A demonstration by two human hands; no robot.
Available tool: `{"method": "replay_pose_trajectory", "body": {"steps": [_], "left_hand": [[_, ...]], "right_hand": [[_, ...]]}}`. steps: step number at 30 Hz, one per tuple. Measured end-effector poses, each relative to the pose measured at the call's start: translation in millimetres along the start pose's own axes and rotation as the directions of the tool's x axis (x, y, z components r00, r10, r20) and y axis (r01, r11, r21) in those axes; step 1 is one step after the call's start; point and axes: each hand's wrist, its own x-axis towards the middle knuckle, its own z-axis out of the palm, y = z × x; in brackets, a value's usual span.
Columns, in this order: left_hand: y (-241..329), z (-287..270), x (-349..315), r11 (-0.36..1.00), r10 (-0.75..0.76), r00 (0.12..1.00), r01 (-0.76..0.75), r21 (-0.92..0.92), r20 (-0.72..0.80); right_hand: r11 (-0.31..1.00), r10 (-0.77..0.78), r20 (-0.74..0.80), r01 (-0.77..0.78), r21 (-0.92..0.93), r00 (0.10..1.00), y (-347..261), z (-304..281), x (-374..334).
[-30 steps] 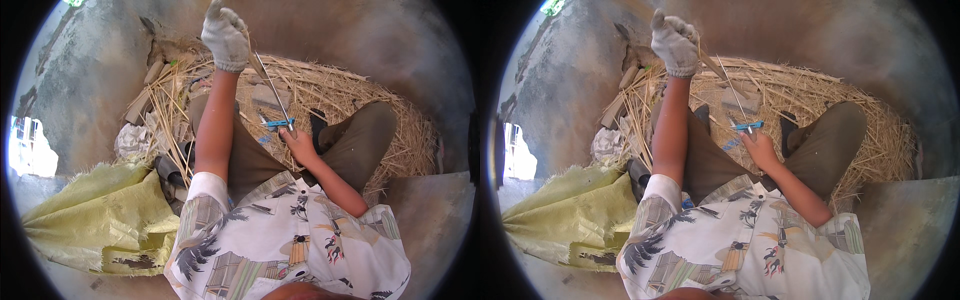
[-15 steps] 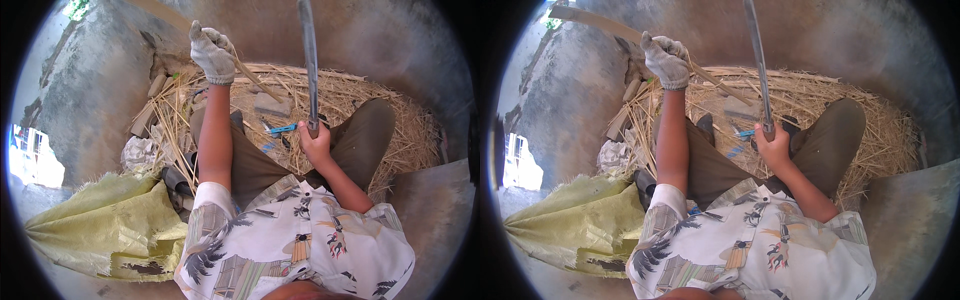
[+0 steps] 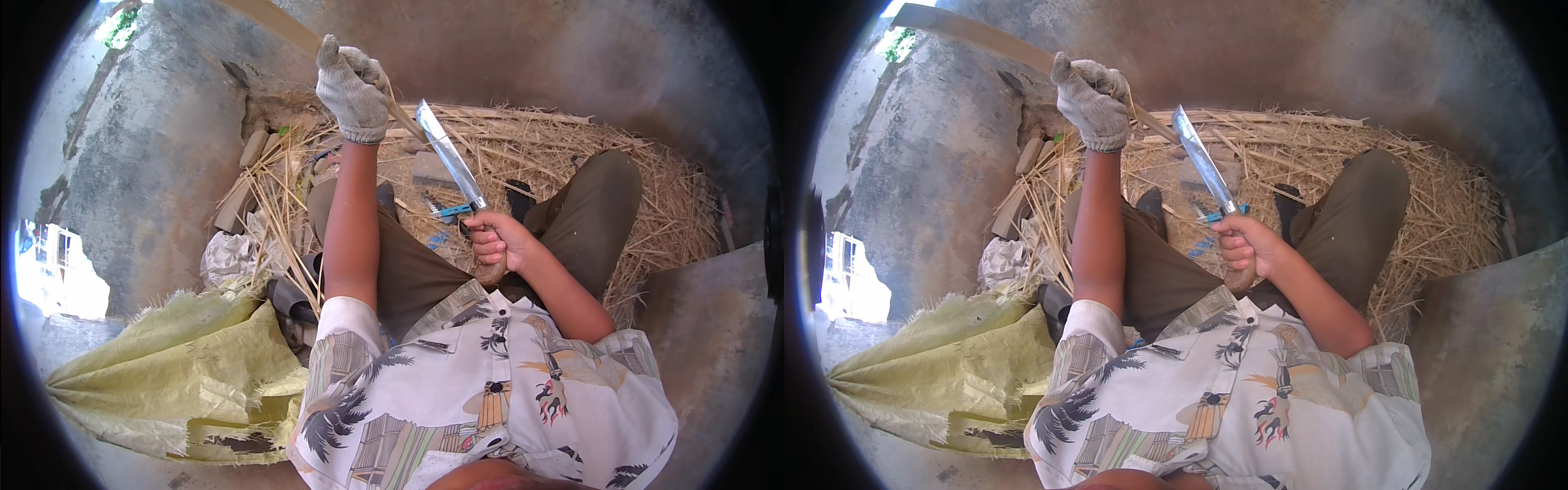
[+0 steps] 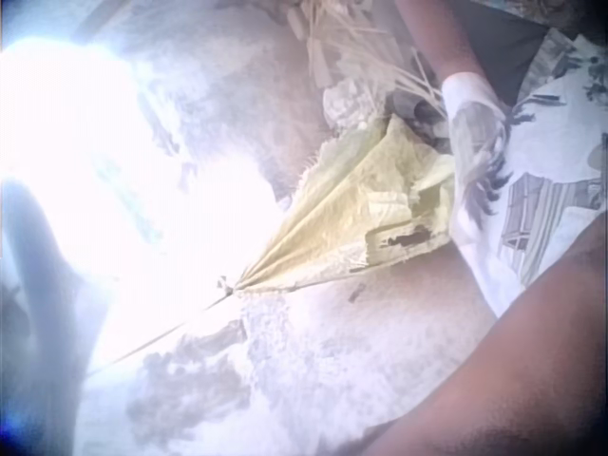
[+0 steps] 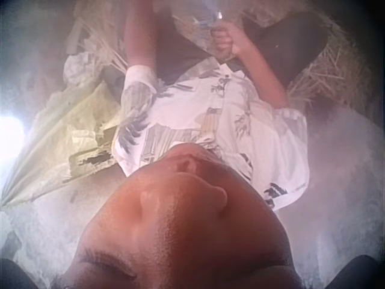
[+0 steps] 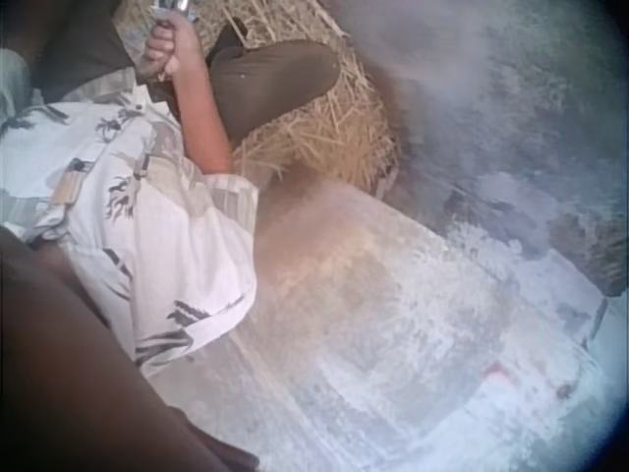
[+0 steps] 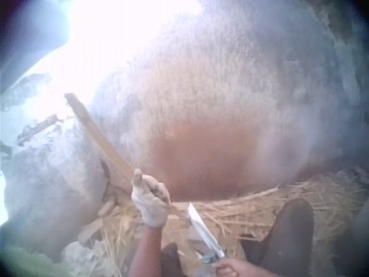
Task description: The person sits on the floor and uses a large knife to cut and split thin wooden sticks. They hold the sticks with a gloved left hand and repeatedly strike them with the knife in their right hand to separate them into smaller pieces.
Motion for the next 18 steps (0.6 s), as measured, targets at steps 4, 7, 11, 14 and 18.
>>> {"method": "replay_pose_trajectory", "body": {"steps": [4, 7, 11, 14, 18], "left_hand": [[-1.0, 9.7, 1.1, 0.999, 0.017, 0.996, -0.013, 0.047, -0.083], [0.6, 10.5, 1.1, 0.995, 0.06, 0.992, -0.051, 0.083, -0.109], [-0.2, 10.7, 0.6, 0.998, 0.034, 0.994, -0.029, 0.05, -0.103], [-4.6, 1.2, 1.0, 0.997, 0.067, 0.995, -0.064, 0.044, -0.071], [-2.2, 2.5, -0.7, 1.0, 0.014, 0.997, -0.012, 0.027, -0.077]], "right_hand": [[0.274, -0.864, -0.027, 0.425, -0.863, 0.503, 25.7, 1.7, 7.5], [0.258, -0.938, -0.081, 0.52, -0.815, 0.338, 29.1, -3.1, 21.9], [0.502, -0.735, -0.233, 0.28, -0.818, 0.637, 18.1, -10.7, 32.8], [0.713, -0.48, -0.385, 0.095, -0.695, 0.789, 20.5, -8.9, 37.4], [0.938, -0.134, -0.297, 0.024, -0.346, 0.945, 6.2, -4.0, 26.2]]}}
